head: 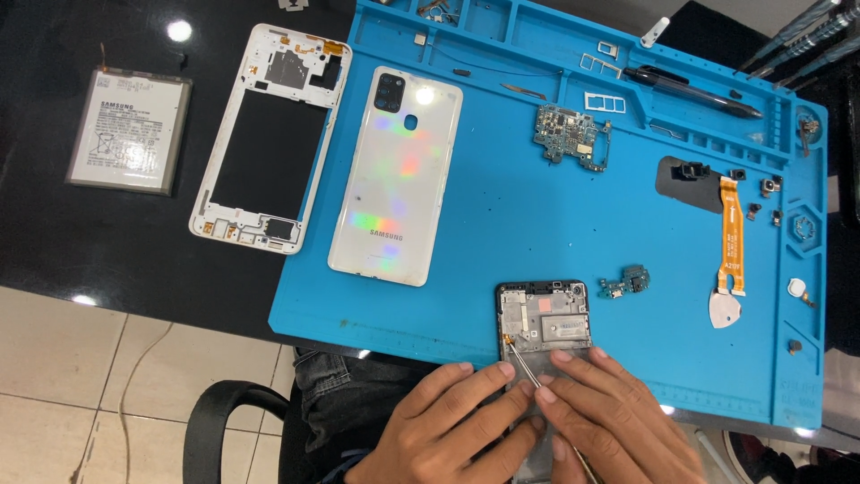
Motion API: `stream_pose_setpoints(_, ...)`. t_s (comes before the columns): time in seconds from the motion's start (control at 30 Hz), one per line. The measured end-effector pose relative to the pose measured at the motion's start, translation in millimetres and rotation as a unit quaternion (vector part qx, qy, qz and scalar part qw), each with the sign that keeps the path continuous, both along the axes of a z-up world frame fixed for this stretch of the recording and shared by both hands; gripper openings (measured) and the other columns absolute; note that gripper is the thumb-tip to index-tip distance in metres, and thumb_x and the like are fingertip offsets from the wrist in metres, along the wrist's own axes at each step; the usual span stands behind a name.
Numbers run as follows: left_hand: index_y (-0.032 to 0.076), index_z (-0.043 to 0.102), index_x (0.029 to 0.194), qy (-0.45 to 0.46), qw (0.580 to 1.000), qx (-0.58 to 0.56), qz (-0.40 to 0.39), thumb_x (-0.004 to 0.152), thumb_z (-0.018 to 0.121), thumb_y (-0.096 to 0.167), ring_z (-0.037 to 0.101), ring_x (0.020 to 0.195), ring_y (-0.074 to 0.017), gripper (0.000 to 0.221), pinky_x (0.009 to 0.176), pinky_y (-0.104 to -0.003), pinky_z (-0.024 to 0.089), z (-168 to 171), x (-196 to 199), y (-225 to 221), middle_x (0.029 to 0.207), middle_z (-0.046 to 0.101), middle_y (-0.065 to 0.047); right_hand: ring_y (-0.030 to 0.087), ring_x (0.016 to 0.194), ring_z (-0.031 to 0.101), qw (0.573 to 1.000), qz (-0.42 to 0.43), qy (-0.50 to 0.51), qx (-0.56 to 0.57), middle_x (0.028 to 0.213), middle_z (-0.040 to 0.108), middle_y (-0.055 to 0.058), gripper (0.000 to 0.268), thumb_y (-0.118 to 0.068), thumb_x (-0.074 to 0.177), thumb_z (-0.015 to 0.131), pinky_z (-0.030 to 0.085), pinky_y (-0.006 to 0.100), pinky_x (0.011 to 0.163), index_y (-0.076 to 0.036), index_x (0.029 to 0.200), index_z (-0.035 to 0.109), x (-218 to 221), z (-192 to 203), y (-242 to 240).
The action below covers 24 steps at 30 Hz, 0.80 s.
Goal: Using a thin metal prying tool to separate the display assembly from a mobile phone frame
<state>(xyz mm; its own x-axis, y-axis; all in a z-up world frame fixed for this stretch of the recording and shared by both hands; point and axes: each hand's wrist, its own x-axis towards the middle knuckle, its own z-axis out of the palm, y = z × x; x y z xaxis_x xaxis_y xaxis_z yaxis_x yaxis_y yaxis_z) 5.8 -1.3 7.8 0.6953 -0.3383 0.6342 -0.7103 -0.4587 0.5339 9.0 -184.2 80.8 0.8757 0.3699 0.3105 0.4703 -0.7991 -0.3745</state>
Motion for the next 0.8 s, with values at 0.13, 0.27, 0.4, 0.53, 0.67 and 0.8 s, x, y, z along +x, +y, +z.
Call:
stream_pose_setpoints(0.13, 0.015, 0.079, 0.108, -0.011, 1.000, 0.000, 0.006, 0.108, 0.069, 0.021, 0.072, 0.119, -0.0253, 0.011, 0.099, -0.042, 0.057, 3.2, 1.6, 0.3, 0.115, 0.079, -0.006, 0.027, 0.115, 0.074, 0.999, -0.001, -0.038, -0.021, 0.109, 0.078, 0.004, 0.027, -0.007, 0.093, 0.054, 0.056, 0.051, 0.107, -0.013, 0.108, 0.076, -4.2, -6.3, 2.4)
stream_pose_setpoints(0.27, 0.016, 0.078, 0.115, -0.001, 1.000, 0.009, -0.007, 0.109, 0.068, 0.024, 0.069, 0.123, -0.0270, 0.014, 0.101, -0.046, 0.057, -0.6, -0.9, -0.5, 0.121, 0.076, -0.008, 0.027, 0.124, 0.070, 1.000, 0.014, -0.014, -0.025, 0.120, 0.076, 0.004, 0.031, -0.006, 0.093, 0.057, 0.053, 0.050, 0.112, -0.012, 0.119, 0.073, -8.7, -7.7, -4.7)
stream_pose_setpoints(0.4, 0.016, 0.081, 0.107, -0.004, 1.000, 0.000, 0.010, 0.109, 0.063, 0.026, 0.072, 0.117, -0.0254, 0.020, 0.098, -0.043, 0.058, 8.3, 2.6, -2.0, 0.116, 0.079, -0.007, 0.026, 0.125, 0.070, 0.999, 0.026, -0.001, -0.024, 0.122, 0.076, 0.004, 0.032, -0.007, 0.092, 0.055, 0.052, 0.049, 0.112, -0.012, 0.118, 0.073, -8.1, -8.9, -9.2)
stream_pose_setpoints(0.53, 0.016, 0.080, 0.113, -0.012, 1.000, 0.015, 0.006, 0.110, 0.063, 0.025, 0.072, 0.119, -0.0262, 0.019, 0.096, -0.044, 0.058, 5.9, 2.0, -0.4, 0.119, 0.078, -0.006, 0.025, 0.121, 0.073, 0.999, 0.038, 0.004, -0.029, 0.115, 0.078, 0.003, 0.030, -0.012, 0.094, 0.054, 0.055, 0.046, 0.109, -0.014, 0.116, 0.075, -1.7, -7.0, -20.4)
stream_pose_setpoints(0.67, 0.017, 0.079, 0.113, 0.004, 1.000, 0.024, -0.003, 0.111, 0.061, 0.027, 0.069, 0.123, -0.0257, 0.020, 0.100, -0.044, 0.055, 4.1, 0.8, -0.6, 0.122, 0.078, -0.005, 0.018, 0.113, 0.074, 0.996, 0.068, 0.003, -0.059, 0.115, 0.078, 0.001, 0.029, -0.015, 0.093, 0.057, 0.058, 0.042, 0.103, -0.015, 0.115, 0.076, 11.1, 10.2, -18.0)
stream_pose_setpoints(0.8, 0.017, 0.077, 0.116, 0.030, 0.999, 0.039, -0.014, 0.113, 0.059, 0.027, 0.066, 0.127, -0.0266, 0.021, 0.104, -0.045, 0.052, 6.7, -1.0, 0.7, 0.125, 0.076, -0.005, 0.018, 0.111, 0.075, 0.995, 0.077, -0.034, -0.057, 0.113, 0.078, 0.000, 0.027, -0.012, 0.093, 0.058, 0.060, 0.042, 0.100, -0.016, 0.114, 0.076, 10.5, 0.4, -20.3)
